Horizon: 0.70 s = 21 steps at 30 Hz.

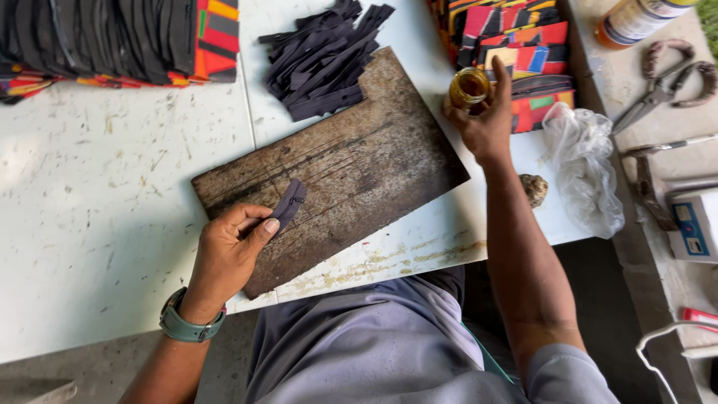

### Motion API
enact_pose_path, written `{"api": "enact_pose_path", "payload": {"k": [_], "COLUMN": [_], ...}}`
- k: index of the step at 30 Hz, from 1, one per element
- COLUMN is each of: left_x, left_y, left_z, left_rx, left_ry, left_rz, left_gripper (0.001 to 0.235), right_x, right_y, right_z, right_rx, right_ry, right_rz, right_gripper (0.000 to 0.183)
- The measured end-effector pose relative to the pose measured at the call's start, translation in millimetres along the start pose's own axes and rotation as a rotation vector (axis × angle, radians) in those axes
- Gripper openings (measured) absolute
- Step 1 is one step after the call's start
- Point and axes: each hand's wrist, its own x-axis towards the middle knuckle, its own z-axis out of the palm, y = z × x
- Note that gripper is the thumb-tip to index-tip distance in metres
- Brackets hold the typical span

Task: The person pours a yellow liquid from a bottle into a small jar, then uses a small applicator to apply the liquid to black zipper strips laid on a wooden board. The person handles multiple zipper strips one at a time, applying the liquid along their length.

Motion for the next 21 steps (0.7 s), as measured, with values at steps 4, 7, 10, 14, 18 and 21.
{"api": "enact_pose_path", "payload": {"k": [4,7,10,14,18,21], "left_x": [-10.2,-9.0,11.5,59.1,76.7,76.2], "left_y": [-2.0,4.5,16.4,26.9,26.1,16.2], "left_z": [4.5,21.5,51.0,77.8,80.0,80.1], "left_rx": [-0.003,0.066,0.039,0.048,0.336,0.306], "left_ry": [-0.051,-0.151,-0.245,-0.237,-0.282,-0.302], "left_rz": [-0.093,-0.015,0.093,-0.036,-0.148,-0.109], "left_gripper": [0.016,0.017,0.021,0.031,0.037,0.03], "right_x": [-1.6,-3.7,-6.3,-20.8,-33.1,-35.9], "right_y": [10.7,7.8,-4.7,-35.6,-77.0,-91.4], "right_z": [-8.3,-6.4,-9.1,-26.6,-56.6,-62.5], "right_rx": [-0.133,-0.19,-0.188,-0.236,-0.602,-0.705], "right_ry": [-0.066,-0.115,-0.148,-0.034,0.041,-0.014], "right_rz": [0.043,-0.043,-0.143,-0.02,-0.166,-0.31], "right_gripper": [0.107,0.108,0.115,0.104,0.062,0.05]}}
